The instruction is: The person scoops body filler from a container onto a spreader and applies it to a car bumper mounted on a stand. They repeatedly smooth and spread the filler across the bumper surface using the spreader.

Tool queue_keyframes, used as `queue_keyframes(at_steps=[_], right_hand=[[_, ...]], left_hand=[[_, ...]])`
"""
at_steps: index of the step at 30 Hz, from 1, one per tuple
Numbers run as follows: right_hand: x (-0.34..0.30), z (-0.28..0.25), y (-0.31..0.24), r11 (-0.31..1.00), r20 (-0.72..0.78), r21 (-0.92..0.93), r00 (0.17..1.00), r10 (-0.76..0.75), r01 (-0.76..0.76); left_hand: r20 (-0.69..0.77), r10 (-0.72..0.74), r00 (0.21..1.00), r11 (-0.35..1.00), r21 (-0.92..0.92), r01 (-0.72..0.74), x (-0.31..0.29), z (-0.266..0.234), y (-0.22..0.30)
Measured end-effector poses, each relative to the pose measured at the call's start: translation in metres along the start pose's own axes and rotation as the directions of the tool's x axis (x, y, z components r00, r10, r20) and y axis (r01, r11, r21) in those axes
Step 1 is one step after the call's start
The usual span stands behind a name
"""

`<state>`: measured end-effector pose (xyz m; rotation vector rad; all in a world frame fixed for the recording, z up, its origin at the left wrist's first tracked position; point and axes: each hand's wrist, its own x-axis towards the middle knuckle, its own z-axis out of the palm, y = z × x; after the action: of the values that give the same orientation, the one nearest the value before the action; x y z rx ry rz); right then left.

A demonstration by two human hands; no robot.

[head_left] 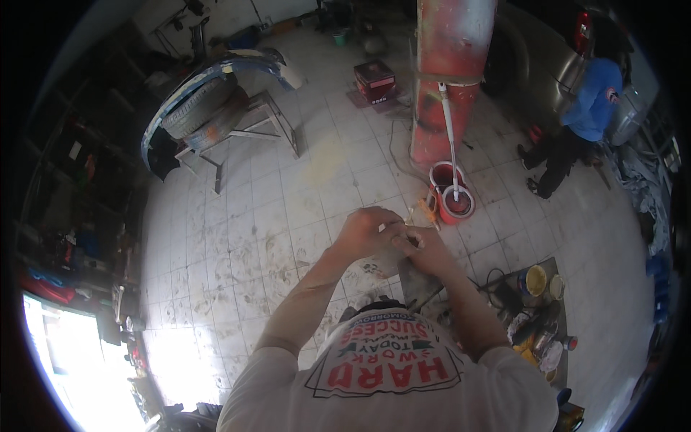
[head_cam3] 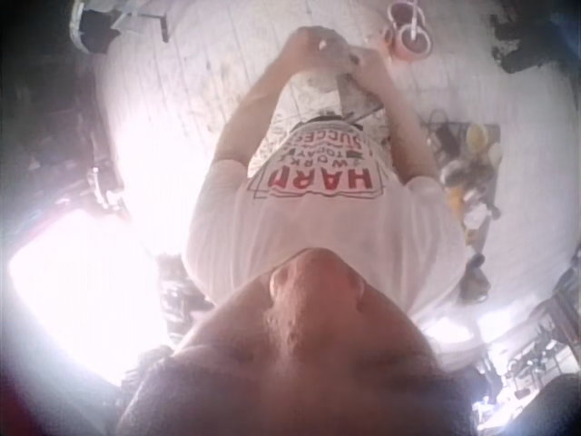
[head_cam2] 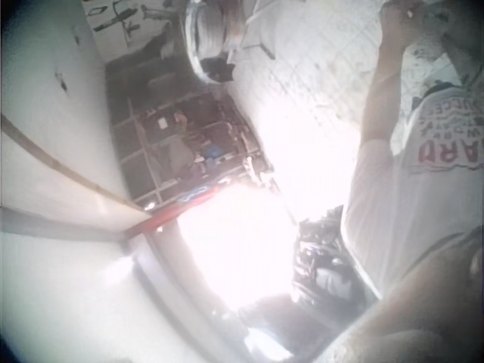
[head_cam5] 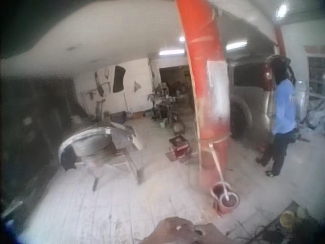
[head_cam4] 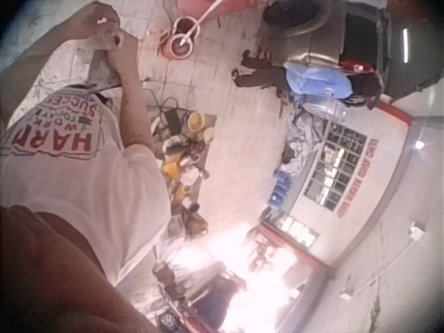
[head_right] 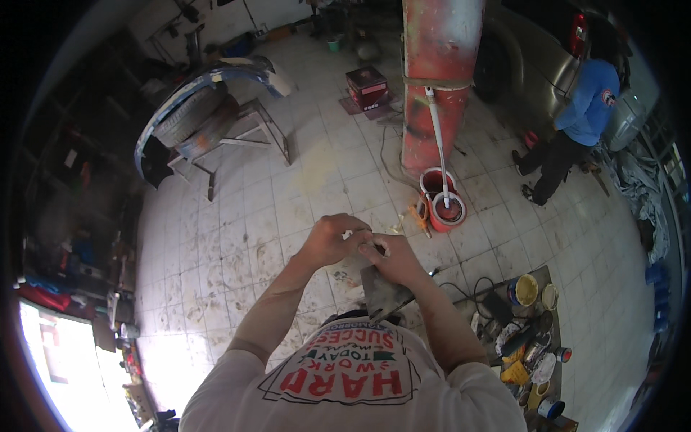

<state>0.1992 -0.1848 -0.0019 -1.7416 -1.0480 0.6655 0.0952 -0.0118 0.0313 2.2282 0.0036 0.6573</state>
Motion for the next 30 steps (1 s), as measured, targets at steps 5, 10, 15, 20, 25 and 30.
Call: queue_keyframes(at_steps=[5,10,15,20,25,30], right_hand=[[-0.012,-0.007,-0.002,0.996,-0.043,0.081,0.998,0.041,-0.037],[-0.020,-0.009,0.016,0.987,-0.057,0.127,0.993,0.107,-0.099],[-0.020,-0.024,0.041,0.686,-0.386,0.721,0.881,0.275,0.102],[-0.013,-0.047,0.073,0.400,-0.271,0.914,0.840,0.469,0.072],[-0.003,0.044,0.090,0.573,-0.073,0.796,0.909,0.411,-0.195],[-0.003,0.092,0.075,0.542,0.085,0.647,0.757,0.648,-0.537]], left_hand=[[0.157,-0.203,0.967,0.979,0.000,0.205,-0.010,0.002,0.001],[0.287,-0.222,0.932,0.975,0.070,0.210,-0.040,-0.011,-0.025],[0.040,-0.549,0.835,0.833,-0.054,0.551,-0.101,-0.035,-0.093],[0.002,-0.696,0.718,0.718,-0.008,0.696,-0.140,-0.007,-0.108],[0.134,-0.152,0.979,0.738,-0.644,0.203,-0.133,0.078,-0.090],[0.012,-0.694,0.720,0.336,-0.879,0.338,-0.116,0.093,-0.084]])
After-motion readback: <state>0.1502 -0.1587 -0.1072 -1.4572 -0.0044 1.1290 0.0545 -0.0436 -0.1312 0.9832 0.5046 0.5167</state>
